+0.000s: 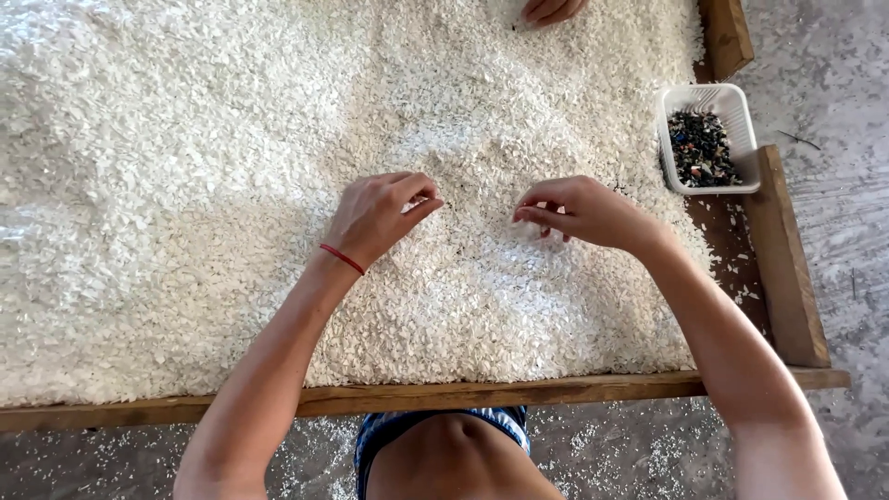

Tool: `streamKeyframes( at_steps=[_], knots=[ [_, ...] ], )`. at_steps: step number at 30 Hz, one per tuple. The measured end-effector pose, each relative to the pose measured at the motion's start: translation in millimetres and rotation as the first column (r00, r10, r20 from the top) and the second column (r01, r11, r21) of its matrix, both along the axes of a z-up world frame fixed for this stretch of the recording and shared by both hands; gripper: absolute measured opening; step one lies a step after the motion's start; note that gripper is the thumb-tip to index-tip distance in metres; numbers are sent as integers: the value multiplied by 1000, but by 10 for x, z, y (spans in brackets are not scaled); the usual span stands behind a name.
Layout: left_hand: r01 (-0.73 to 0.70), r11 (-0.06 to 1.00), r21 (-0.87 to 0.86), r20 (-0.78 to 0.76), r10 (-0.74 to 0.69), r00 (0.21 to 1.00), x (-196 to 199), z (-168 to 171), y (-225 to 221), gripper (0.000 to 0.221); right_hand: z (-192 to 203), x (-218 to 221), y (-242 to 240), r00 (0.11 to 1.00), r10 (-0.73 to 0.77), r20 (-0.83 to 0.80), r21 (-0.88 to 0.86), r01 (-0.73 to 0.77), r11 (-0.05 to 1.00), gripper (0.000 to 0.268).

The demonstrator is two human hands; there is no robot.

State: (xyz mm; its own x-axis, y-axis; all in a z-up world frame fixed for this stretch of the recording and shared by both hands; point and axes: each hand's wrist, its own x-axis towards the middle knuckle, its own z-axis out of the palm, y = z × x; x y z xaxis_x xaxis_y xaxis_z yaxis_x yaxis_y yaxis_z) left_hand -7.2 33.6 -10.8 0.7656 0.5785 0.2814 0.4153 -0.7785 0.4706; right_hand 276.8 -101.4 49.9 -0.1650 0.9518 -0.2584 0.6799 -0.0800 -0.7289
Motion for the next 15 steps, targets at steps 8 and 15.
streamKeyframes(
  at_steps=[8,15],
  knots=[
    [98,983,158,-106,-82,991,278,-228,-52,19,-291,-222,120,868,51,495,495,-329,804,26],
    [117,927,355,-111,-83,990,326,-491,123,10,-276,-346,310,624,0,781,418,-523,743,33]
  ],
)
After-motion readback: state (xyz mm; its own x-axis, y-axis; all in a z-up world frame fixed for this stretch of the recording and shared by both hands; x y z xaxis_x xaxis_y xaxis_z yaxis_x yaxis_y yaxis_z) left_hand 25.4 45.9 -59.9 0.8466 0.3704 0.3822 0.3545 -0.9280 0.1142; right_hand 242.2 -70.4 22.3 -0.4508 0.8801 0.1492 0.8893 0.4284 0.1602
